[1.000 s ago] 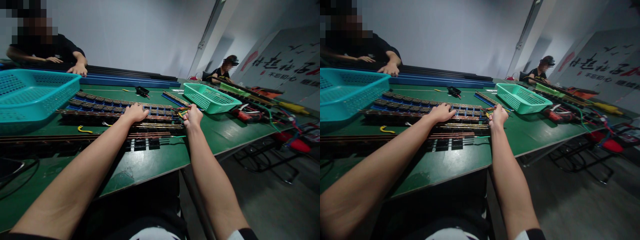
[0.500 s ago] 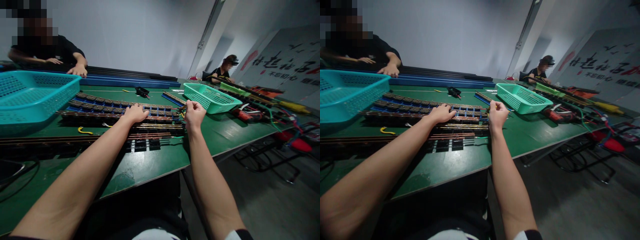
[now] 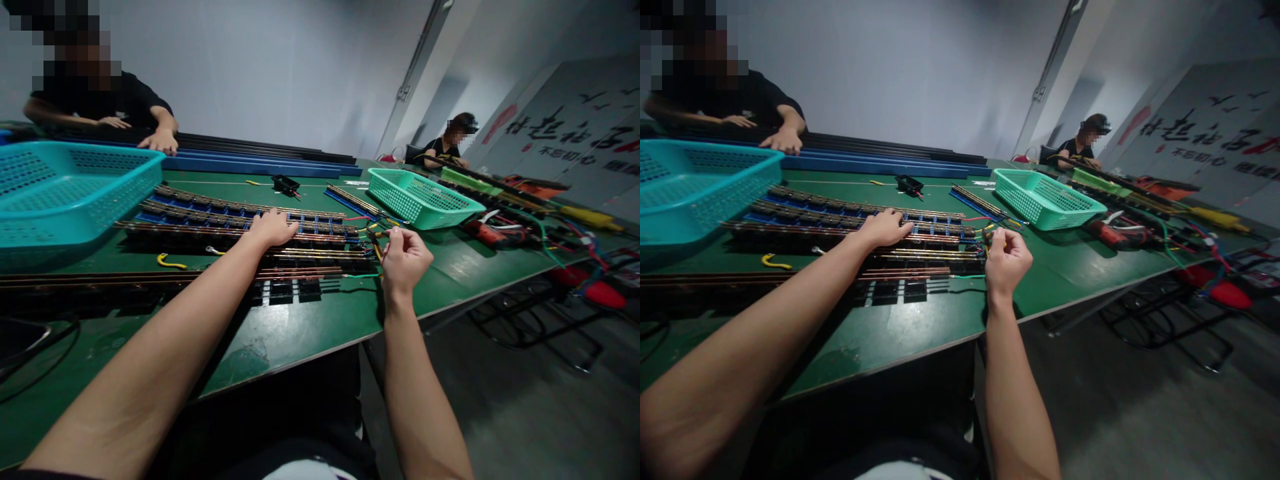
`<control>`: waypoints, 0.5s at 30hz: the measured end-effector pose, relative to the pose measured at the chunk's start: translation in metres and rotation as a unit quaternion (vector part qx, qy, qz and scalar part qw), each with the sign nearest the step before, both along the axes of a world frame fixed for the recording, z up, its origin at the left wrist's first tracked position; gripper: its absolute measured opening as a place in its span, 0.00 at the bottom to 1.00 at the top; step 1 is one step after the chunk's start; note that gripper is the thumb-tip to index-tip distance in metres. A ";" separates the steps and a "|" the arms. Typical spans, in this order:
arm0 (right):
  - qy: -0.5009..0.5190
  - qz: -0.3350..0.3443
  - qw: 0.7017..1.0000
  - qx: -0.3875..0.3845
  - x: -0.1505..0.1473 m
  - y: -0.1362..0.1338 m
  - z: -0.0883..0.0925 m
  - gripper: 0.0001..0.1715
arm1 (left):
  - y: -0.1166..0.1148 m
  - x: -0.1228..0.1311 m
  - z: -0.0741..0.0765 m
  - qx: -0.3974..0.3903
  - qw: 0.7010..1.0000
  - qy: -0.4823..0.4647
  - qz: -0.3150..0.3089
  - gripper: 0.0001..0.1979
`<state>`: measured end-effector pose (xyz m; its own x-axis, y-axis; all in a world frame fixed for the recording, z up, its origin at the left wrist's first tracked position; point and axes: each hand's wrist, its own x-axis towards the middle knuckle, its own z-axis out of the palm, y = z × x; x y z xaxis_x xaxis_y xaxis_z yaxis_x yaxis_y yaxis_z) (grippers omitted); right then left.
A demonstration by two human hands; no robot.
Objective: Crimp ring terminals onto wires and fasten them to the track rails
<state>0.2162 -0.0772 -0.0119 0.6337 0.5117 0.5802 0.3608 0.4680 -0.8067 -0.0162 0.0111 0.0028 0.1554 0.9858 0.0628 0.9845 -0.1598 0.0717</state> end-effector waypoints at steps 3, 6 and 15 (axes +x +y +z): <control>-0.027 -0.011 0.999 -0.024 0.004 0.006 0.004 0.19 | 0.000 0.000 0.000 -0.004 1.000 0.000 0.003 0.33; -0.086 -0.028 0.994 -0.068 0.008 0.013 0.012 0.21 | 0.001 0.000 0.000 -0.006 1.000 -0.002 0.003 0.33; -0.335 0.031 0.934 -0.119 -0.004 0.012 0.014 0.18 | -0.001 0.000 0.001 -0.005 1.000 -0.006 0.001 0.33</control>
